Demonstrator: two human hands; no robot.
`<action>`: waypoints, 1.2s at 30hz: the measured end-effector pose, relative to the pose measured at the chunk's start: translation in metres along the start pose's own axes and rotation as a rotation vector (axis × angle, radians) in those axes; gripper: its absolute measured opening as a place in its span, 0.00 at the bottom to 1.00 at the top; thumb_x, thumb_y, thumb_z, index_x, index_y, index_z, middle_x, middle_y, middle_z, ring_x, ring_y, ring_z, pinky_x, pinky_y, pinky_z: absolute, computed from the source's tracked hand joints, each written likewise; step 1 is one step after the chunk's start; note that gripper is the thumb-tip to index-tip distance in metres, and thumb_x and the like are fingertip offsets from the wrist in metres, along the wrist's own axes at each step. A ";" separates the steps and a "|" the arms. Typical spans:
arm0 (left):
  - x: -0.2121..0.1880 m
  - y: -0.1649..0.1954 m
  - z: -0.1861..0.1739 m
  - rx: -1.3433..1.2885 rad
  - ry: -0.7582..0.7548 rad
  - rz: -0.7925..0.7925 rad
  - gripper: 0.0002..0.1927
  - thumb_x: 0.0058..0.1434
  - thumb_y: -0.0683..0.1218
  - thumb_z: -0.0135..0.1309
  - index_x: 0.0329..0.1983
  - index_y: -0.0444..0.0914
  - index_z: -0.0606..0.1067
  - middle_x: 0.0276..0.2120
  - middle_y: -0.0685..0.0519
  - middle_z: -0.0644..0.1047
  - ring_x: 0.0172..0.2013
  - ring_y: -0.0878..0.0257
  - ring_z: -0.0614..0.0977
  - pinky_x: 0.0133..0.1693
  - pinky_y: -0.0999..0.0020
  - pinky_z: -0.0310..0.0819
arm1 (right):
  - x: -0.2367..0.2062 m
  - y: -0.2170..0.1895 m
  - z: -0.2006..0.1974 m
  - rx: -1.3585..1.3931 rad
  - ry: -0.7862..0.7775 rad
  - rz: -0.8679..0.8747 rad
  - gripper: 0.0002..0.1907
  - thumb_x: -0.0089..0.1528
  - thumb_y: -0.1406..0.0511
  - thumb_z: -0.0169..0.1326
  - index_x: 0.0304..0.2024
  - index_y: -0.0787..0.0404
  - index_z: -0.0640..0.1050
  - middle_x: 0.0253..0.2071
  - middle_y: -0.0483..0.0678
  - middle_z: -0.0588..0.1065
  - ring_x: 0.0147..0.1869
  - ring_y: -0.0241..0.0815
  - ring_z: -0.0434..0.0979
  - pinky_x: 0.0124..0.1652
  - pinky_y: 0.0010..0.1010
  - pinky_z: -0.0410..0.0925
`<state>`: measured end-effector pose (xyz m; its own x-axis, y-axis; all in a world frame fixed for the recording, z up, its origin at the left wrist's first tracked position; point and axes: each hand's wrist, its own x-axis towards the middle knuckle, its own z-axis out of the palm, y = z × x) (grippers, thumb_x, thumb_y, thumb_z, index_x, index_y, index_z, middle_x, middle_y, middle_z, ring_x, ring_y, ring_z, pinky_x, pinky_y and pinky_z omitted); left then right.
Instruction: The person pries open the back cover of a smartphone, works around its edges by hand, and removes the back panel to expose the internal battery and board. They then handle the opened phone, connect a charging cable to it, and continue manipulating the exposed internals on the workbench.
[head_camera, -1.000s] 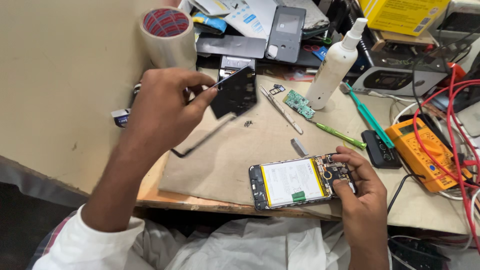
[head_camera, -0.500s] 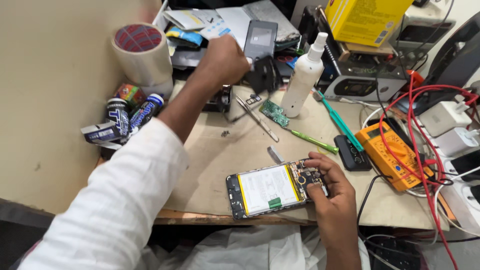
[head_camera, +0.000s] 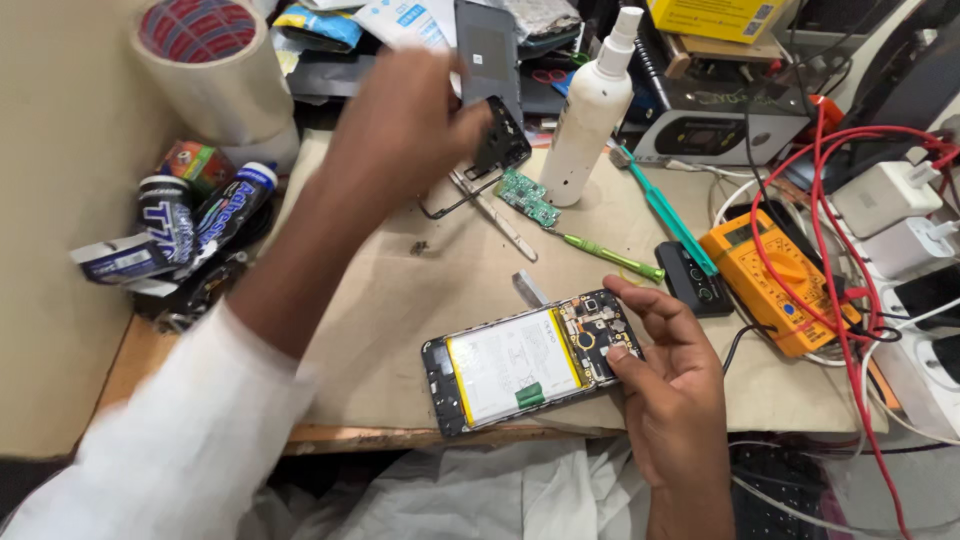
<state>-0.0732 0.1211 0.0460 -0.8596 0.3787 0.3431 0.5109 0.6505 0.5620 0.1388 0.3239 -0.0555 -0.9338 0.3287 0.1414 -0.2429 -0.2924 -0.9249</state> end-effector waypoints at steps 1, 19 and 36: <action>-0.025 0.008 0.001 -0.079 -0.070 0.081 0.18 0.60 0.50 0.61 0.47 0.34 0.80 0.41 0.41 0.82 0.41 0.51 0.84 0.46 0.59 0.77 | 0.001 -0.001 -0.001 0.019 -0.013 -0.010 0.27 0.56 0.82 0.48 0.58 0.68 0.69 0.67 0.59 0.69 0.64 0.43 0.72 0.59 0.33 0.68; -0.168 -0.032 0.021 -1.450 -0.271 -0.241 0.14 0.65 0.41 0.57 0.49 0.27 0.77 0.38 0.46 0.84 0.36 0.65 0.86 0.40 0.69 0.83 | 0.041 -0.018 0.117 -0.037 -0.296 0.003 0.28 0.62 0.77 0.51 0.65 0.66 0.65 0.62 0.63 0.73 0.59 0.45 0.78 0.57 0.34 0.72; -0.186 -0.033 0.032 -1.505 0.169 -0.311 0.14 0.69 0.46 0.53 0.46 0.28 0.78 0.35 0.47 0.83 0.32 0.68 0.83 0.35 0.71 0.80 | -0.023 0.028 0.120 -0.293 -0.081 0.108 0.21 0.64 0.72 0.54 0.59 0.71 0.71 0.36 0.54 0.82 0.38 0.36 0.80 0.39 0.24 0.73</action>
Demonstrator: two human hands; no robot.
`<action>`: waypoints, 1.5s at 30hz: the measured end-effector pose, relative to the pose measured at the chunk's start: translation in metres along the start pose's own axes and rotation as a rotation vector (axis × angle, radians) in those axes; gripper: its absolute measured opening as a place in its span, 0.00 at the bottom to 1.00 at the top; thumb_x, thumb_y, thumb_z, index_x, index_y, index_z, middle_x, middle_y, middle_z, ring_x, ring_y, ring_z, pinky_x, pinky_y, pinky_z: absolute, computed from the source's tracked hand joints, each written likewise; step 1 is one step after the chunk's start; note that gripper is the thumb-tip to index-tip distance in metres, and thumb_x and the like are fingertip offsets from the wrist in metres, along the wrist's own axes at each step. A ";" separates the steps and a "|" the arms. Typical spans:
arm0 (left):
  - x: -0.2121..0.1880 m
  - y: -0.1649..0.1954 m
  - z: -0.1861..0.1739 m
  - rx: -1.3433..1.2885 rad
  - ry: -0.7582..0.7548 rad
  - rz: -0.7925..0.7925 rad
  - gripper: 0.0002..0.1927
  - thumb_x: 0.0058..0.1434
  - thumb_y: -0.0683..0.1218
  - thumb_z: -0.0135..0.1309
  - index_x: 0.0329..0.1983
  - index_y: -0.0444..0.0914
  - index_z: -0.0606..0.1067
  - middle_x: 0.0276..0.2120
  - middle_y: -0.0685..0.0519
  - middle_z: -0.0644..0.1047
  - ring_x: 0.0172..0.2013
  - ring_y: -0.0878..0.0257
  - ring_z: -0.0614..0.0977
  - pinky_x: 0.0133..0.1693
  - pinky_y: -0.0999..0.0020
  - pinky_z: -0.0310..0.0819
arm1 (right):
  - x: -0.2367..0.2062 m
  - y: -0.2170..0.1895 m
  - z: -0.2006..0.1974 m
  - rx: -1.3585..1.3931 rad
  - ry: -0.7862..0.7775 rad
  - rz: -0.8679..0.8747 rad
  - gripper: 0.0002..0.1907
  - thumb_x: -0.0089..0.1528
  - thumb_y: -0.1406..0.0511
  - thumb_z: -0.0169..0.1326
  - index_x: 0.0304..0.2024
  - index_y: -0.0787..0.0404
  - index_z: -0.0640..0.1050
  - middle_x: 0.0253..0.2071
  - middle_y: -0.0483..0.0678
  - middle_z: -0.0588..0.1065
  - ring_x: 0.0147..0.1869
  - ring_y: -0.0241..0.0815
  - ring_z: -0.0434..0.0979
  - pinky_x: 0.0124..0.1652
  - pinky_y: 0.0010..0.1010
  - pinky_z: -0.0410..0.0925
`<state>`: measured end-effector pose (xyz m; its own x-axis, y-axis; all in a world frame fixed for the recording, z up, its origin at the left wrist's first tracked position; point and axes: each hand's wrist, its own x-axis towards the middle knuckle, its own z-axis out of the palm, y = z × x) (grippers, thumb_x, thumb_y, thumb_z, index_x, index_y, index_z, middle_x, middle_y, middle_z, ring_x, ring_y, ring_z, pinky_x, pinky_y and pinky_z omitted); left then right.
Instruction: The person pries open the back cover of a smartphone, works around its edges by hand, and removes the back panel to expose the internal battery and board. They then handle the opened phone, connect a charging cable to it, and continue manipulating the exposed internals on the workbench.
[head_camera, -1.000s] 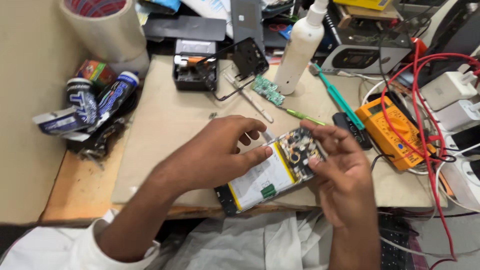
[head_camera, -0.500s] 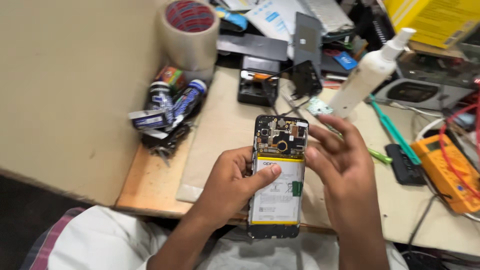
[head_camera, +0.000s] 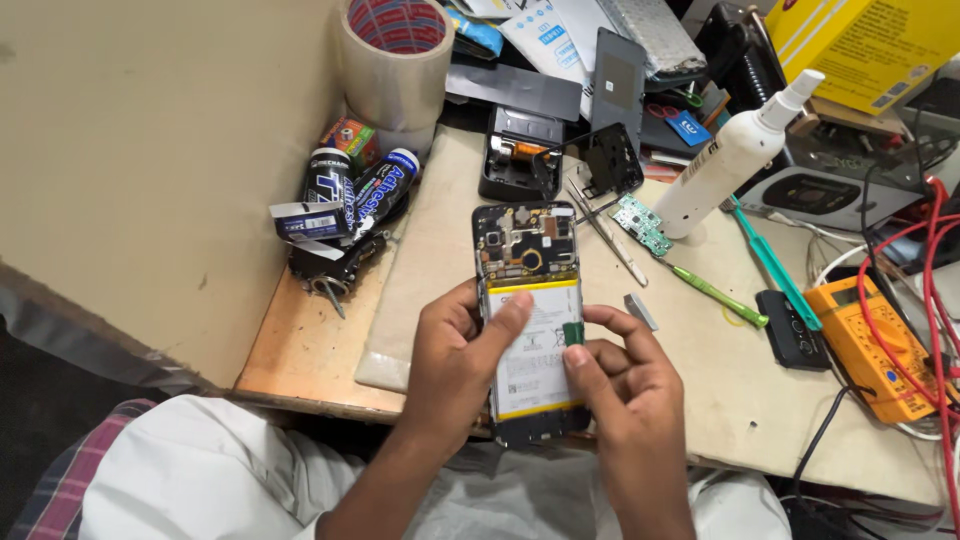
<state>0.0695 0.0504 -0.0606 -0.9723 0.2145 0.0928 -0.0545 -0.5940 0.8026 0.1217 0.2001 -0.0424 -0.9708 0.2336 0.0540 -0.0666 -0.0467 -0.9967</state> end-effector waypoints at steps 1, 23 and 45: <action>-0.001 -0.002 0.001 -0.027 0.019 0.001 0.16 0.71 0.48 0.51 0.47 0.28 0.78 0.35 0.48 0.82 0.32 0.68 0.82 0.34 0.72 0.79 | 0.002 0.002 0.003 0.068 -0.004 -0.007 0.21 0.65 0.71 0.54 0.60 0.72 0.71 0.37 0.54 0.82 0.39 0.35 0.80 0.40 0.23 0.74; -0.009 -0.001 -0.015 -0.157 -0.132 -0.089 0.23 0.75 0.53 0.40 0.52 0.27 0.75 0.41 0.46 0.82 0.39 0.66 0.84 0.43 0.71 0.79 | 0.008 0.026 -0.028 0.401 -0.279 0.069 0.23 0.66 0.73 0.52 0.62 0.76 0.66 0.38 0.61 0.81 0.40 0.44 0.82 0.41 0.34 0.75; -0.014 -0.009 -0.016 0.140 -0.027 0.109 0.14 0.71 0.46 0.51 0.39 0.30 0.79 0.28 0.52 0.81 0.27 0.74 0.78 0.28 0.77 0.73 | -0.011 0.050 -0.037 0.017 -0.161 -0.124 0.21 0.59 0.78 0.54 0.55 0.75 0.72 0.39 0.61 0.83 0.41 0.41 0.85 0.40 0.30 0.78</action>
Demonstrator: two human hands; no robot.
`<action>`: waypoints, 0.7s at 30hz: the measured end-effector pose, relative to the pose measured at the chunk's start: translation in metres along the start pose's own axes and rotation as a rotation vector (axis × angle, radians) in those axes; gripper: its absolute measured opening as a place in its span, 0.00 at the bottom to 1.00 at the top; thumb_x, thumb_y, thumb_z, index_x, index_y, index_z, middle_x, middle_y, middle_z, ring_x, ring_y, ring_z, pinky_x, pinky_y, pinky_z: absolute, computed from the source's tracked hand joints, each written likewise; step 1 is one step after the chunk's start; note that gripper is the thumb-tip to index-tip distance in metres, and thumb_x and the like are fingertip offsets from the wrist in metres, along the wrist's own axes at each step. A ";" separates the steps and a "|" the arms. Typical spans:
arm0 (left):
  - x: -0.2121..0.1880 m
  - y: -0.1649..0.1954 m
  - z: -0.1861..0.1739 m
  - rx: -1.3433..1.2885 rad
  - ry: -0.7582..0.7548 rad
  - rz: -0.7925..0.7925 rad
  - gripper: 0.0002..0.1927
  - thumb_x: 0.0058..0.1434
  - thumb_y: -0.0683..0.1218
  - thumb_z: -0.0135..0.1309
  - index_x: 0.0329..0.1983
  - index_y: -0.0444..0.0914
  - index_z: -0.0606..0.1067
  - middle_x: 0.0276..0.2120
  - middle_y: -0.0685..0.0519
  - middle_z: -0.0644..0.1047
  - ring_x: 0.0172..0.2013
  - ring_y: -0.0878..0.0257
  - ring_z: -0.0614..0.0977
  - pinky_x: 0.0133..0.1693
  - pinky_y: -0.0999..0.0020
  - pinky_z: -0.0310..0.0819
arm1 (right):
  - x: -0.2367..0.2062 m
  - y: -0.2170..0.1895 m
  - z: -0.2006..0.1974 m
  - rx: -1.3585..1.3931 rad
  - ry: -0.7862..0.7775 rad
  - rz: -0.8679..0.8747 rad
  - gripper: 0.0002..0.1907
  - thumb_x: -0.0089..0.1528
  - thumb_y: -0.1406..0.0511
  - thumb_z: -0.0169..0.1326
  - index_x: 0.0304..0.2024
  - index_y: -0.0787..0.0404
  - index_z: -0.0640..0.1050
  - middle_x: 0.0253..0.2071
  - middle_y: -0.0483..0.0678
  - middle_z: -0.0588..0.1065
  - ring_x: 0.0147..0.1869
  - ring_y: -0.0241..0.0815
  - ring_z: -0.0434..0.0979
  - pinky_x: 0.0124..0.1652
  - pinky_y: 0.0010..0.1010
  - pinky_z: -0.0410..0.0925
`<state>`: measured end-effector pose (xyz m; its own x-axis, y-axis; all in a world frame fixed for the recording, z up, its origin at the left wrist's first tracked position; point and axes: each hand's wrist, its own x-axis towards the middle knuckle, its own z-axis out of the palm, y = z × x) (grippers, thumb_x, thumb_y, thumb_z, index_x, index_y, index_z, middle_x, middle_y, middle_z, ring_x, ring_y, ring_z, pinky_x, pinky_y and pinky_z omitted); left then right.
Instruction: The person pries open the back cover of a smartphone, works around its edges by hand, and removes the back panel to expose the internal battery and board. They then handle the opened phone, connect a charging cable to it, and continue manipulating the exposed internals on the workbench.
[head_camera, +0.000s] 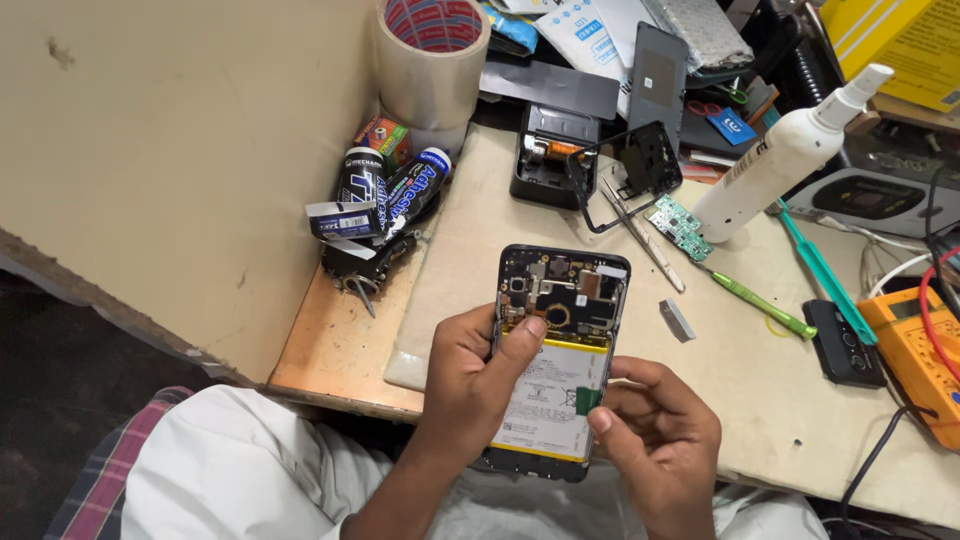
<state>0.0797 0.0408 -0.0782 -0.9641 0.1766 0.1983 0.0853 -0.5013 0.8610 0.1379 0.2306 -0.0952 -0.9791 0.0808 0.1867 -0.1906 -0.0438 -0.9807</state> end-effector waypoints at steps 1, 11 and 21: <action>-0.001 0.000 0.000 0.032 0.002 0.024 0.14 0.72 0.46 0.51 0.38 0.30 0.79 0.28 0.52 0.81 0.26 0.74 0.77 0.27 0.77 0.72 | 0.000 0.000 0.000 -0.030 -0.004 0.002 0.21 0.58 0.78 0.54 0.54 0.75 0.72 0.39 0.61 0.84 0.41 0.41 0.85 0.40 0.30 0.78; -0.002 0.000 0.001 -0.134 -0.027 0.005 0.13 0.70 0.45 0.50 0.39 0.29 0.79 0.29 0.51 0.82 0.26 0.72 0.80 0.28 0.74 0.75 | -0.001 0.002 0.000 -0.020 0.011 -0.033 0.20 0.59 0.78 0.54 0.55 0.76 0.73 0.37 0.61 0.83 0.39 0.42 0.85 0.38 0.30 0.78; -0.004 -0.007 -0.002 0.187 0.079 0.115 0.19 0.72 0.47 0.50 0.26 0.32 0.76 0.19 0.56 0.76 0.21 0.75 0.71 0.22 0.76 0.63 | -0.001 -0.004 0.003 0.021 -0.011 0.026 0.20 0.60 0.77 0.52 0.55 0.77 0.72 0.37 0.62 0.83 0.39 0.41 0.84 0.39 0.29 0.77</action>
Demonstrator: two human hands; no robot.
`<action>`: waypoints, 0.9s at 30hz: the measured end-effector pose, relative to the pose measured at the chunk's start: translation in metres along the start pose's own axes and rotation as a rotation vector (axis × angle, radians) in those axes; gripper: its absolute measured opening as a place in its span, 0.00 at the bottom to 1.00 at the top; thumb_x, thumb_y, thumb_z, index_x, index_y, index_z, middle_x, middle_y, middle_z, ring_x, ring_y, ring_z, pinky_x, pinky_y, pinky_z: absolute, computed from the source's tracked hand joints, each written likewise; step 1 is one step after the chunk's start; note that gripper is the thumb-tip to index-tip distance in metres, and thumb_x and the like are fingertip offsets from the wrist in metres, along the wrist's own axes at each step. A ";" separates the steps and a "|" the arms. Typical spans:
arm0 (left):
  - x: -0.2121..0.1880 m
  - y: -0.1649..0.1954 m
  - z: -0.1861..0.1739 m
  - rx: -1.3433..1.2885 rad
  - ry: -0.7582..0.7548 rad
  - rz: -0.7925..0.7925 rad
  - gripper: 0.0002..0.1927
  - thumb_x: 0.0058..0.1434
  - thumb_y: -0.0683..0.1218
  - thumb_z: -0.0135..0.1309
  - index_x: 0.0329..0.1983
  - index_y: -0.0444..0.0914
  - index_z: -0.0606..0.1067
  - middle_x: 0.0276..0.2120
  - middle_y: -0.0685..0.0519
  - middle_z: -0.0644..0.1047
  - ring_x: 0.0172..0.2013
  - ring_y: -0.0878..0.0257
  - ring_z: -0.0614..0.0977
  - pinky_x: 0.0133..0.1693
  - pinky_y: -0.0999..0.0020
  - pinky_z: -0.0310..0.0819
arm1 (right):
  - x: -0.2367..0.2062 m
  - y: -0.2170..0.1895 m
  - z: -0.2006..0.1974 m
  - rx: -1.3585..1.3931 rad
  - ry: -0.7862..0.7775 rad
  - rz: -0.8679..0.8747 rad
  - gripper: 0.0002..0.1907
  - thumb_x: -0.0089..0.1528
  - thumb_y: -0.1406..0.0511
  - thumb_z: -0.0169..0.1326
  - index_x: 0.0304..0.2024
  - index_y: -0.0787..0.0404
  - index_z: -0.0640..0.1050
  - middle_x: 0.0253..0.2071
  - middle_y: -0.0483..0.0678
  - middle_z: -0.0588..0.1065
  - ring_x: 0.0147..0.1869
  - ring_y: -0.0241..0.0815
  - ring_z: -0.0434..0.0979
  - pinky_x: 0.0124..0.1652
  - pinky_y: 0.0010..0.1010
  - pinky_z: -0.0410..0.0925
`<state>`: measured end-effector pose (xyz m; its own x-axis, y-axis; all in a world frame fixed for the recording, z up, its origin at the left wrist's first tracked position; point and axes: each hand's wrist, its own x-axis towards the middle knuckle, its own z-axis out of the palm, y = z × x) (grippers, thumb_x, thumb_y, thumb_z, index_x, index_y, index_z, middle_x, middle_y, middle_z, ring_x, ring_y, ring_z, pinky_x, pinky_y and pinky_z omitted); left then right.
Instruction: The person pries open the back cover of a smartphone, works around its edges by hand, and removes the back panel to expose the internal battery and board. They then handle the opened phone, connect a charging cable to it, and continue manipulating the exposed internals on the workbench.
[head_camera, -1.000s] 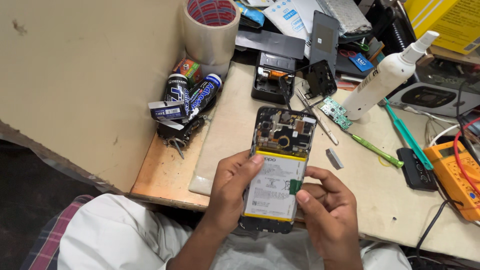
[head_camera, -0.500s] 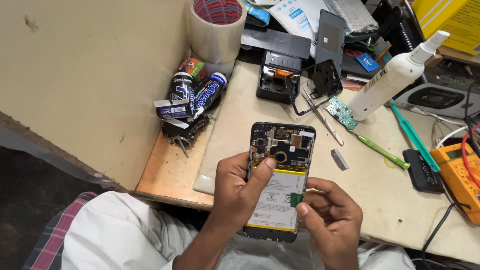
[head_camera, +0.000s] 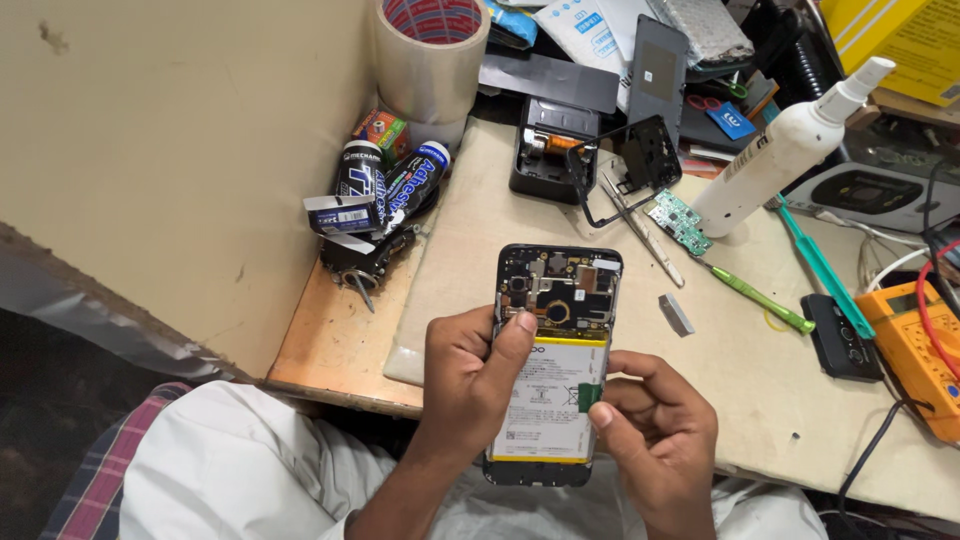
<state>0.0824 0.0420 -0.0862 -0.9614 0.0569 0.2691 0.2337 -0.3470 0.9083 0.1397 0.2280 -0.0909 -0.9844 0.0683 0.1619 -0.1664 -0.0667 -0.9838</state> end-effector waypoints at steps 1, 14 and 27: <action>0.001 0.001 0.000 -0.007 0.006 -0.003 0.19 0.71 0.47 0.50 0.25 0.32 0.76 0.19 0.56 0.76 0.21 0.75 0.71 0.22 0.76 0.63 | 0.001 -0.001 0.000 0.030 -0.018 0.016 0.20 0.61 0.77 0.52 0.56 0.77 0.71 0.37 0.61 0.83 0.39 0.41 0.84 0.39 0.30 0.77; 0.016 0.013 0.003 -0.323 -0.063 -0.279 0.19 0.72 0.49 0.46 0.37 0.29 0.78 0.27 0.49 0.81 0.24 0.71 0.79 0.26 0.75 0.74 | 0.012 -0.013 0.010 0.051 0.049 0.132 0.22 0.61 0.74 0.56 0.57 0.75 0.71 0.33 0.57 0.81 0.33 0.38 0.82 0.29 0.26 0.74; 0.024 0.016 -0.001 -0.520 -0.046 -0.379 0.10 0.62 0.41 0.47 0.29 0.30 0.76 0.25 0.49 0.80 0.23 0.67 0.79 0.28 0.72 0.75 | 0.002 -0.006 0.021 -0.135 0.103 -0.111 0.22 0.62 0.75 0.57 0.58 0.74 0.72 0.42 0.55 0.82 0.43 0.35 0.82 0.41 0.24 0.75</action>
<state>0.0629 0.0371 -0.0653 -0.9536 0.3008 -0.0164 -0.2331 -0.7026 0.6723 0.1379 0.2076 -0.0829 -0.9484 0.1699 0.2679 -0.2576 0.0806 -0.9629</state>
